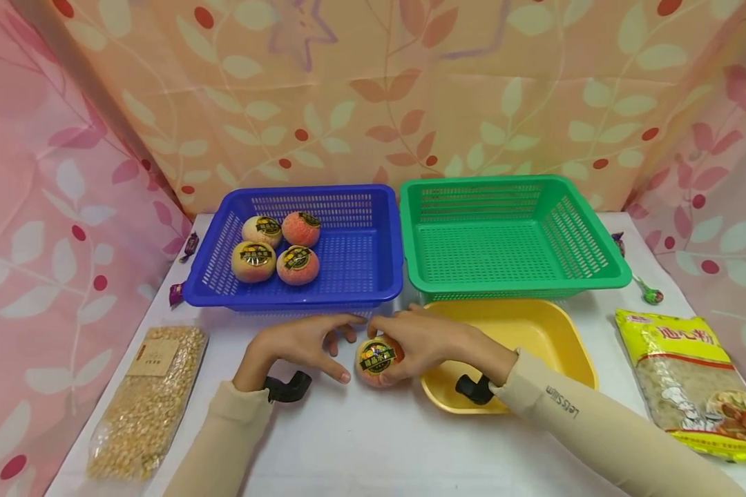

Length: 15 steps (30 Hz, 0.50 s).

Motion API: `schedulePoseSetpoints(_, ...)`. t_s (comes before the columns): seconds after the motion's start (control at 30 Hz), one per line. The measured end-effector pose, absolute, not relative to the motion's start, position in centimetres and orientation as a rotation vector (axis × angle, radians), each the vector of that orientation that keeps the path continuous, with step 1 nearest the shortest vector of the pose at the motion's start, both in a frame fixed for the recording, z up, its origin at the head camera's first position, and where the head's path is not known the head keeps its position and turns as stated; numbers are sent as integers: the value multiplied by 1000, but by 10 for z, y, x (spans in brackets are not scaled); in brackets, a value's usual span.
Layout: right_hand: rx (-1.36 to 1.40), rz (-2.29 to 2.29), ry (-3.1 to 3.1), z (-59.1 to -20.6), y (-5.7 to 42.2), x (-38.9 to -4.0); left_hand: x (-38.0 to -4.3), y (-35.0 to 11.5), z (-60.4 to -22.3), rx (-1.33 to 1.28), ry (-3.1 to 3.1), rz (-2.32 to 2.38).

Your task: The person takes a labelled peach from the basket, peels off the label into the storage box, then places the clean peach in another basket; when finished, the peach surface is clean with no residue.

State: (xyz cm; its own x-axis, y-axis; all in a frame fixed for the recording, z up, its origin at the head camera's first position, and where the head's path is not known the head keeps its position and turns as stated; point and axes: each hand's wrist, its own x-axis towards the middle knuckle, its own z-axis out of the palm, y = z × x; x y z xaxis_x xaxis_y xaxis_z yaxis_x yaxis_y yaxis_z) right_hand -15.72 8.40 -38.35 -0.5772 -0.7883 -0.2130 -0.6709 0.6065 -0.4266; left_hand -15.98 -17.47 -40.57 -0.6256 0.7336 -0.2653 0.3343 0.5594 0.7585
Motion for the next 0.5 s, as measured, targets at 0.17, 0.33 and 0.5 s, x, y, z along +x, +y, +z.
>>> schedulePoseSetpoints(0.17, -1215, -425, 2545, -383, 91, -155, -161, -164, -409, 862, 2214, 943)
schedulePoseSetpoints(0.33, -1274, -444, 2617, -380, 98, -153, -160, -153, -415, 869, 2229, 967)
schedulePoseSetpoints(0.5, -1330, -450, 2639, -376, 100, -153, -158, -145, -422, 870, 2231, 994)
